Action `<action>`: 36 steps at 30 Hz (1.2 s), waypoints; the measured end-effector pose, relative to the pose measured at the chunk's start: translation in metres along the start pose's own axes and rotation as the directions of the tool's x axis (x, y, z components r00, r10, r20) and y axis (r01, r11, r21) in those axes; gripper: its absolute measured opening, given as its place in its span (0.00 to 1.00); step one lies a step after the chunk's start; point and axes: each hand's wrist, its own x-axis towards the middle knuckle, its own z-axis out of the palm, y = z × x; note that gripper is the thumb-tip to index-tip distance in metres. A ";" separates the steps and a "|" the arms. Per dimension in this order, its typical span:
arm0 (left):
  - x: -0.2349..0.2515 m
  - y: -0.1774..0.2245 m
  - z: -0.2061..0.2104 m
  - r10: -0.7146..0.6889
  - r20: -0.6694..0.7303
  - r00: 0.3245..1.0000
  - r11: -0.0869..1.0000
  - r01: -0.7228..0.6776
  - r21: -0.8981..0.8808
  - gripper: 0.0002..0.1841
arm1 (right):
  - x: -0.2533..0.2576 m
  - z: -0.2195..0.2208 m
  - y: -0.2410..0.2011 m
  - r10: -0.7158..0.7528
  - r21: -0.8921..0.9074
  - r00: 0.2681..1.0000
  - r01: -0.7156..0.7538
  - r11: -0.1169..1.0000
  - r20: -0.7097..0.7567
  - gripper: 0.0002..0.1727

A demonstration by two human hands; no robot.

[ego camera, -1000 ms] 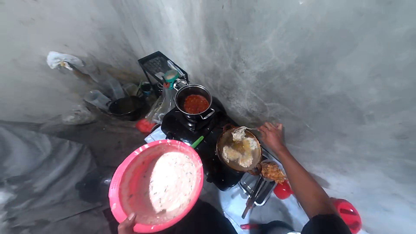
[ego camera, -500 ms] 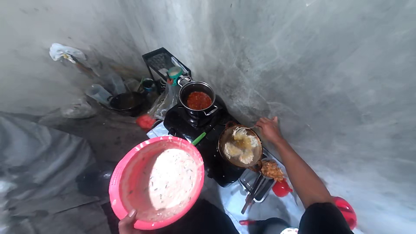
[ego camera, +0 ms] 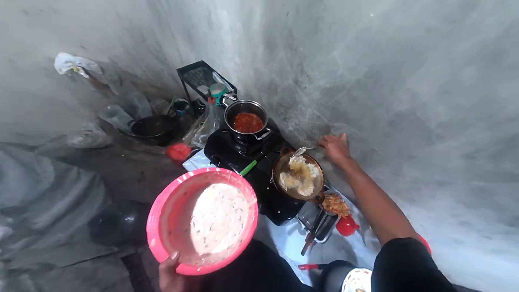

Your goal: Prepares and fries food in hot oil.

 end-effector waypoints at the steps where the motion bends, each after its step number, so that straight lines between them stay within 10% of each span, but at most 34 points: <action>1: 0.001 0.000 0.002 -0.006 0.003 1.000 1.000 0.006 0.003 0.12 | -0.004 -0.008 -0.002 0.019 -0.004 1.000 -0.019 1.000 -0.022 0.14; 9: 0.024 -0.004 0.021 -0.125 0.156 0.980 0.992 0.122 0.025 0.16 | -0.072 -0.086 -0.080 0.161 0.223 0.934 -0.092 0.970 -0.318 0.13; 15: 0.060 -0.010 0.043 -0.230 0.321 0.919 0.973 0.223 0.060 0.27 | -0.119 -0.088 -0.207 -0.223 0.209 0.948 0.271 0.940 -0.226 0.12; 24: 0.145 0.005 0.069 -0.367 0.503 0.782 0.930 0.286 0.233 0.29 | -0.120 -0.080 -0.298 0.118 0.366 0.989 -0.079 0.927 -0.086 0.15; 36: 0.245 0.010 0.054 -0.477 0.616 0.626 0.879 0.343 0.332 0.30 | -0.089 -0.074 -0.349 0.514 0.626 0.857 -0.380 0.681 -0.040 0.11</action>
